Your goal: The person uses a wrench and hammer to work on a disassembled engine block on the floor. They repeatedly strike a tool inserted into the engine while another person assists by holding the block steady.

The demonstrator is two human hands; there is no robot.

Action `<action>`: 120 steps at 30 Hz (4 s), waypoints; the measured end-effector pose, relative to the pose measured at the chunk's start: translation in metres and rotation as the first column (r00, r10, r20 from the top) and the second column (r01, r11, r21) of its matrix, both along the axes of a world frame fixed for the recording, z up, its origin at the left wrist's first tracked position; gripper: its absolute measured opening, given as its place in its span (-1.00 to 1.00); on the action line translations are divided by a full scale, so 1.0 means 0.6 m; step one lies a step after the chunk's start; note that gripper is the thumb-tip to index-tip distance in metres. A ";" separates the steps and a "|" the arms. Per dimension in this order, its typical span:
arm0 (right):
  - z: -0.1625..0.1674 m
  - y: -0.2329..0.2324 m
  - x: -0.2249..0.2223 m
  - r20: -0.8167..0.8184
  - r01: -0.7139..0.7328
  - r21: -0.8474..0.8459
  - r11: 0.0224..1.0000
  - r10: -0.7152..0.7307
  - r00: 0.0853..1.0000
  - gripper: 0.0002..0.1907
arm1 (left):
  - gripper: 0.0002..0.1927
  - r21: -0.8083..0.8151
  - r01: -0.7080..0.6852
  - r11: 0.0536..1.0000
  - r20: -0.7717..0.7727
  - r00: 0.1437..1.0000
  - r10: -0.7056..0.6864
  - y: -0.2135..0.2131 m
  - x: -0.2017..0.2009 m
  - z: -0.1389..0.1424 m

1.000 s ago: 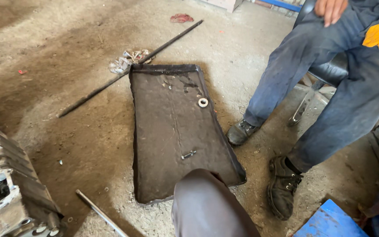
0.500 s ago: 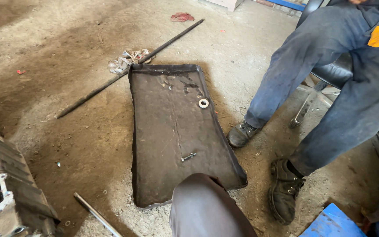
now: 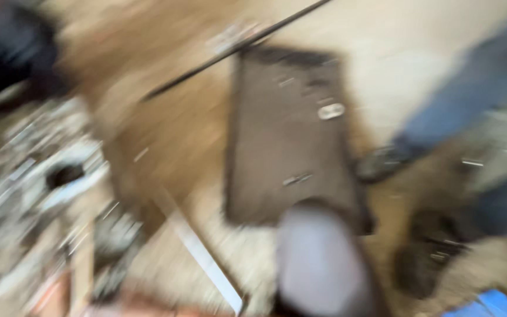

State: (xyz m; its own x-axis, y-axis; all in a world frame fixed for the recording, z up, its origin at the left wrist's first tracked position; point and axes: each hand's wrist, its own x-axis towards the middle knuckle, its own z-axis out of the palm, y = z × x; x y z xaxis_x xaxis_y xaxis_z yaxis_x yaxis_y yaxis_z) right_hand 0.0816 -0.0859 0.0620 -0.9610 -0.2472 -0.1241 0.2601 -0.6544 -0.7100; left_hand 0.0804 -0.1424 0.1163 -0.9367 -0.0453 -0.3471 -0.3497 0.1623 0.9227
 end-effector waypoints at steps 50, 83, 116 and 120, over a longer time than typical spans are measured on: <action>-0.062 -0.063 -0.045 0.055 0.068 0.148 0.987 -0.077 0.995 -0.51 | -0.62 0.212 0.057 0.976 0.216 0.971 -0.104 -0.186 0.074 -0.033; -0.064 -0.029 -0.070 -0.016 0.037 0.279 0.960 -0.034 0.999 -0.50 | -0.56 -0.337 0.226 0.914 0.092 0.974 -0.207 -0.149 0.056 -0.066; -0.103 -0.013 0.001 -0.084 0.221 0.581 0.783 -0.213 0.973 -0.75 | -0.60 0.276 0.059 0.959 0.042 0.996 -0.073 -0.149 0.054 0.053; -0.135 0.007 0.049 -0.010 0.316 0.125 0.941 -0.317 0.948 -0.83 | -0.61 -0.147 0.057 0.987 -0.074 0.995 -0.069 -0.119 -0.025 0.008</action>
State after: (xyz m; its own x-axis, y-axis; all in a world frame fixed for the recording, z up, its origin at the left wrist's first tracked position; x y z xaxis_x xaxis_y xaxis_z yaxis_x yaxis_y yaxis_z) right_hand 0.1108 -0.0816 -0.0188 -0.9857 0.0871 -0.1443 0.0614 -0.6116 -0.7887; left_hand 0.0656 -0.2136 0.1211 -0.9635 -0.0295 -0.2661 -0.2616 0.3157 0.9121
